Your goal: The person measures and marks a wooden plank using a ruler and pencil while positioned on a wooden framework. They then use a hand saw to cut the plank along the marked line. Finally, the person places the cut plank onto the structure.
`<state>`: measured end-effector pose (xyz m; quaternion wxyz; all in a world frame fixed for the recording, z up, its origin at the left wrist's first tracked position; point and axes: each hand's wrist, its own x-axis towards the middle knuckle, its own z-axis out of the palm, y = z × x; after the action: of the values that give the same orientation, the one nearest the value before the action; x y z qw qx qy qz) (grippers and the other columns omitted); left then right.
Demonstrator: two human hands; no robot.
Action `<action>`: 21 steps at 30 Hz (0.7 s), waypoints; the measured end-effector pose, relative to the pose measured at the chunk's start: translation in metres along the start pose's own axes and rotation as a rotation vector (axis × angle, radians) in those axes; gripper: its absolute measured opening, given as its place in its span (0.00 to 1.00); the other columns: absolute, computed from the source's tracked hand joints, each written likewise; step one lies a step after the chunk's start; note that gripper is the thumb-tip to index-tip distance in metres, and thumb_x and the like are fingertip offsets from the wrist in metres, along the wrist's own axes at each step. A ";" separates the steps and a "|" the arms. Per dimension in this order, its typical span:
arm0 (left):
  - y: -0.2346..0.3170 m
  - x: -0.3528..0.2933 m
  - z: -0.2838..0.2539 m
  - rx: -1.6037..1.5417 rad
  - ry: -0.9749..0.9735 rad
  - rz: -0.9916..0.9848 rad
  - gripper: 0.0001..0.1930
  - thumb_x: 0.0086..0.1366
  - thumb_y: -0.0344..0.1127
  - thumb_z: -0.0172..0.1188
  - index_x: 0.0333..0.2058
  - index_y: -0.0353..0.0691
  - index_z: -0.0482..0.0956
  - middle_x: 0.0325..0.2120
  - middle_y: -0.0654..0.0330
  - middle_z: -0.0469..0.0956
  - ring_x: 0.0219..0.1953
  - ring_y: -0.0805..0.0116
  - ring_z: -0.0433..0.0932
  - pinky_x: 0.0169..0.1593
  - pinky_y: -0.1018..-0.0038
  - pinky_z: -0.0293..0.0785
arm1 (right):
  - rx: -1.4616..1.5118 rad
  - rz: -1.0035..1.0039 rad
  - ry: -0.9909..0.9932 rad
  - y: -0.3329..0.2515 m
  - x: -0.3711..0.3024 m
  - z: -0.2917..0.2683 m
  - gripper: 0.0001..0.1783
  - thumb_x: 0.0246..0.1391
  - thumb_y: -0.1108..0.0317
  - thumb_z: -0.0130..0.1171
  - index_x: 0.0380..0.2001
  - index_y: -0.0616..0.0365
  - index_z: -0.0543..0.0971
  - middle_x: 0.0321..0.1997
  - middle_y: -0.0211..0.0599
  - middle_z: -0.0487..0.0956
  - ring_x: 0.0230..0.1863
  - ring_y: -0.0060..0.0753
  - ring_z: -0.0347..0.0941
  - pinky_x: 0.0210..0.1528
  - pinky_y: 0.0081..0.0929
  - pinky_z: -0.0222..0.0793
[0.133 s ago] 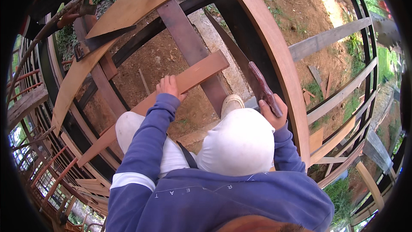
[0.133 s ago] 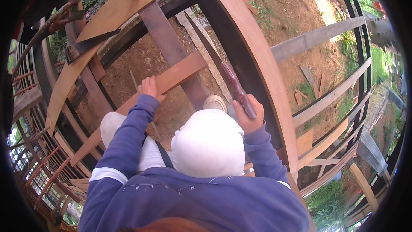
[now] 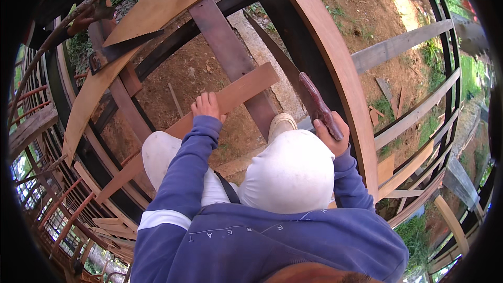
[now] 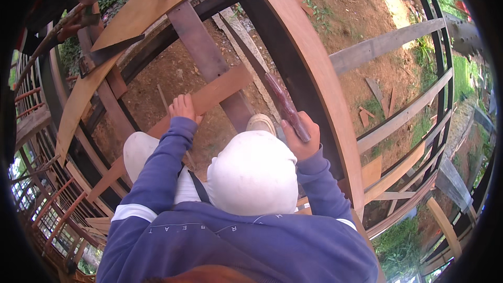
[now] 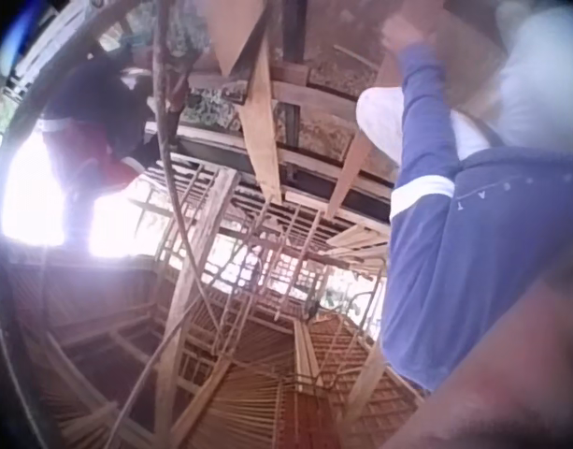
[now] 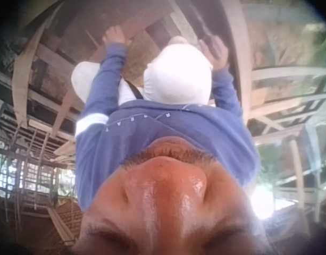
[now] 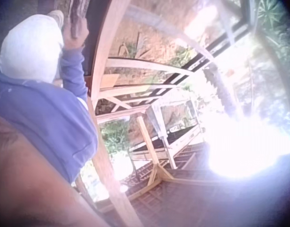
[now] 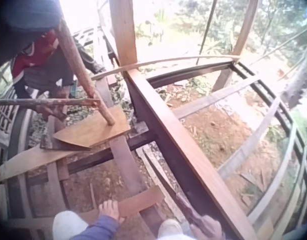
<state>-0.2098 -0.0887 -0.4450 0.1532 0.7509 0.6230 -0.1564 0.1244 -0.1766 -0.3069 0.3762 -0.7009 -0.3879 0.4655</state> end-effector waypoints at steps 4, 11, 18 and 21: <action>0.019 0.002 -0.025 -0.035 -0.088 -0.005 0.39 0.50 0.52 0.72 0.57 0.42 0.67 0.52 0.53 0.68 0.59 0.53 0.65 0.60 0.55 0.62 | -0.011 -0.051 0.010 -0.002 -0.006 0.000 0.07 0.54 0.73 0.63 0.35 0.63 0.78 0.23 0.29 0.73 0.25 0.18 0.66 0.28 0.23 0.63; 0.088 0.096 -0.019 -0.770 0.114 0.058 0.20 0.71 0.46 0.51 0.36 0.34 0.83 0.38 0.48 0.80 0.45 0.48 0.77 0.54 0.61 0.71 | -0.046 0.020 -0.010 -0.026 -0.026 0.001 0.08 0.53 0.73 0.65 0.33 0.63 0.76 0.22 0.33 0.74 0.23 0.19 0.67 0.28 0.23 0.64; 0.111 0.111 -0.012 -0.521 -0.035 0.003 0.25 0.71 0.56 0.48 0.39 0.43 0.86 0.42 0.56 0.79 0.49 0.53 0.75 0.55 0.60 0.71 | -0.176 0.024 -0.026 -0.035 -0.043 -0.016 0.06 0.51 0.77 0.64 0.32 0.63 0.76 0.19 0.35 0.74 0.21 0.19 0.68 0.26 0.22 0.64; 0.109 0.110 -0.010 -0.537 -0.023 -0.023 0.26 0.70 0.60 0.48 0.38 0.46 0.87 0.44 0.58 0.78 0.51 0.56 0.74 0.56 0.60 0.70 | -0.223 0.019 -0.068 -0.046 -0.045 -0.018 0.06 0.51 0.77 0.63 0.32 0.63 0.76 0.18 0.35 0.74 0.20 0.19 0.70 0.25 0.22 0.64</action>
<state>-0.0829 -0.0060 -0.4785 0.3521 0.6745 0.6489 0.0043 0.1209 -0.2010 -0.2445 0.2782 -0.7260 -0.4429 0.4466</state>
